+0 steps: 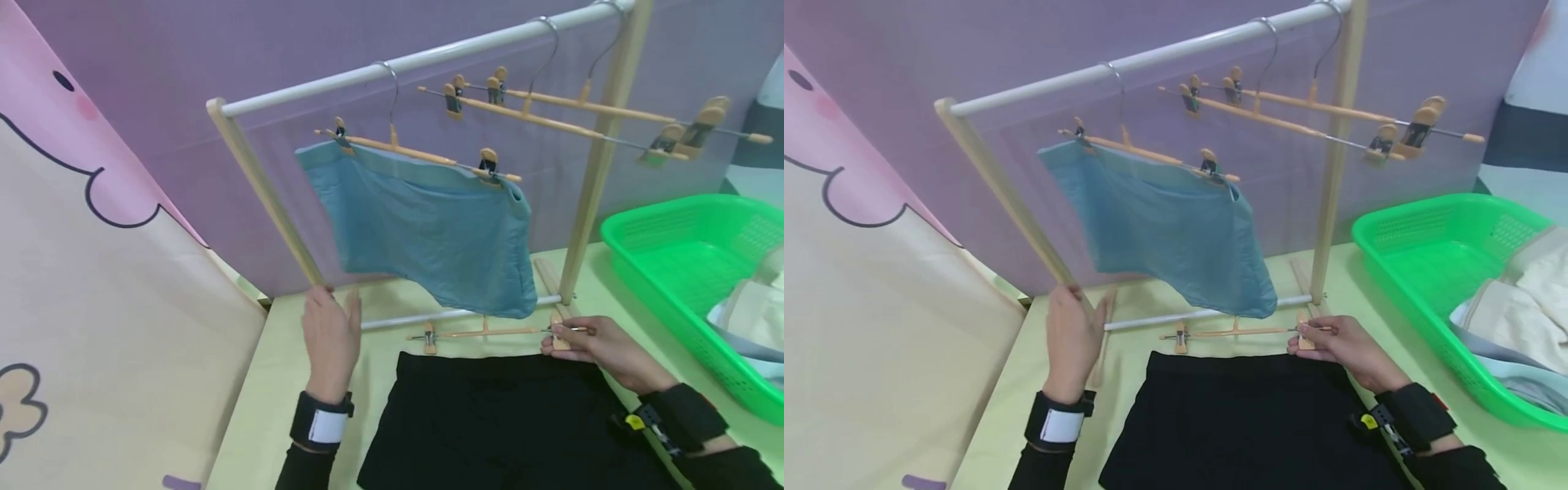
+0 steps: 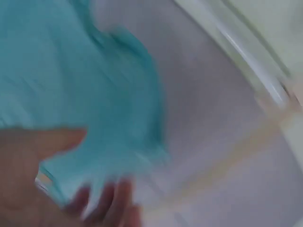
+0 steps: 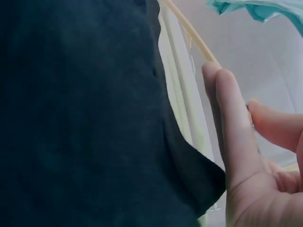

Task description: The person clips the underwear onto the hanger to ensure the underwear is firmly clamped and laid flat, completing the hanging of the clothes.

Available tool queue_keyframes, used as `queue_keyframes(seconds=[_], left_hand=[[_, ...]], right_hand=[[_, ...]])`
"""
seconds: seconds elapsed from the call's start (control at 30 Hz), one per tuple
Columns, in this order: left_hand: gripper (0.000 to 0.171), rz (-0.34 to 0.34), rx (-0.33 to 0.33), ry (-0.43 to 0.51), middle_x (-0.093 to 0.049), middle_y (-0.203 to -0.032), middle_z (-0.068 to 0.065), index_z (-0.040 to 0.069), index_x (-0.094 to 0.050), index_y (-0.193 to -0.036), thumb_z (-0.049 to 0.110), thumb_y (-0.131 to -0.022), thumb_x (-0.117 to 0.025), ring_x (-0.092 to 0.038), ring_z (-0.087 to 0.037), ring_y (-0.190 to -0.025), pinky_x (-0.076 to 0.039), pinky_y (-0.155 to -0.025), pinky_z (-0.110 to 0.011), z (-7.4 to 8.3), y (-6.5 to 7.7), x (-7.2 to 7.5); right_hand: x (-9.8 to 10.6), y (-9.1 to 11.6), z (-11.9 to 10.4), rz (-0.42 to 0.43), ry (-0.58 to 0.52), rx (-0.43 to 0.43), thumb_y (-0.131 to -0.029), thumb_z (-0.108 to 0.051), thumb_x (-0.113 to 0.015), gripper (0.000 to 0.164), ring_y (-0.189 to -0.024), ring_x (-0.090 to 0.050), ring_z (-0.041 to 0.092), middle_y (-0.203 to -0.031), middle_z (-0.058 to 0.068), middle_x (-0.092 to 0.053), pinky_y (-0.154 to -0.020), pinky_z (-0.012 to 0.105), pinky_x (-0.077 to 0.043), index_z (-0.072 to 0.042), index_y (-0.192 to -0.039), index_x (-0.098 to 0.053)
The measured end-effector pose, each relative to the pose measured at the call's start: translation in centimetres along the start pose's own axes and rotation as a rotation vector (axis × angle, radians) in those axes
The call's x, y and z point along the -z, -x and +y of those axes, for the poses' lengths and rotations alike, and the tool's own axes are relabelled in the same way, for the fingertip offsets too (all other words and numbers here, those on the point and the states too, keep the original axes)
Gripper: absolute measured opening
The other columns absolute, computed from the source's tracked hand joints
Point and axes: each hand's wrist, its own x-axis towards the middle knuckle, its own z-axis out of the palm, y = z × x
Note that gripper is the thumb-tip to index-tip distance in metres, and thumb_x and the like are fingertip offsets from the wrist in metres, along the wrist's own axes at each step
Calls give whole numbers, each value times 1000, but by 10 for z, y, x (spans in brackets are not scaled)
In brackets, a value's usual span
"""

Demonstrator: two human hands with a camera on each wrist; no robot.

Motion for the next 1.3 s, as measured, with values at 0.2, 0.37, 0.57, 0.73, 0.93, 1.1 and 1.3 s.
queue_keyframes(seconds=[0.2,0.37,0.57,0.73,0.93,1.1,1.3], left_hand=[[60,-721,-368,-112,-56,-135,-12,15,-56,-136,48,-89,-71,-57,-31,-119,-52,-91,-47,40,58,-18],[93,-1054,-426,-267,-26,-163,-4,37,-35,-153,59,-74,-79,-28,-36,-147,-41,-103,-64,52,85,-36],[99,-1086,-401,-317,-21,-165,-1,42,-32,-153,61,-69,-81,-23,-35,-150,-41,-100,-67,55,91,-39],[99,-1108,-410,-334,-20,-165,0,43,-30,-153,63,-69,-80,-24,-35,-149,-44,-97,-66,55,95,-35],[101,-1109,-424,-368,-19,-165,0,44,-28,-153,64,-68,-79,-25,-34,-149,-47,-94,-64,52,105,-28],[103,-1098,-429,-394,-19,-165,1,45,-27,-153,65,-67,-78,-27,-34,-148,-49,-94,-62,52,109,-25],[102,-1087,-436,-367,-22,-163,-2,42,-30,-153,64,-67,-79,-29,-35,-146,-50,-90,-63,50,110,-22]], right_hand=[[0,-2,2,5,25,-53,-104,-31,-53,66,-104,-71,19,-113,17,-68,-94,33,-54,21,-139,-33],[-2,-3,3,-11,91,-58,-105,-32,-50,66,-103,-71,23,-117,23,-63,-91,33,-55,22,-139,-31],[-5,-5,0,-38,180,-40,-107,-25,-47,56,-98,-72,26,-106,21,-69,-85,34,-58,21,-136,-35],[-11,-5,-6,-46,254,-1,-106,-21,-48,49,-91,-73,26,-100,17,-69,-79,33,-59,22,-129,-42],[-13,-4,-7,-92,247,-18,-105,-17,-50,49,-89,-73,27,-100,17,-68,-77,35,-60,23,-131,-41],[-9,-3,-5,-141,228,-31,-105,-19,-51,55,-90,-73,28,-102,16,-69,-78,36,-60,23,-136,-37],[-8,-6,-3,-185,227,-9,-104,-23,-52,47,-86,-73,27,-96,16,-71,-75,36,-60,18,-127,-50]])
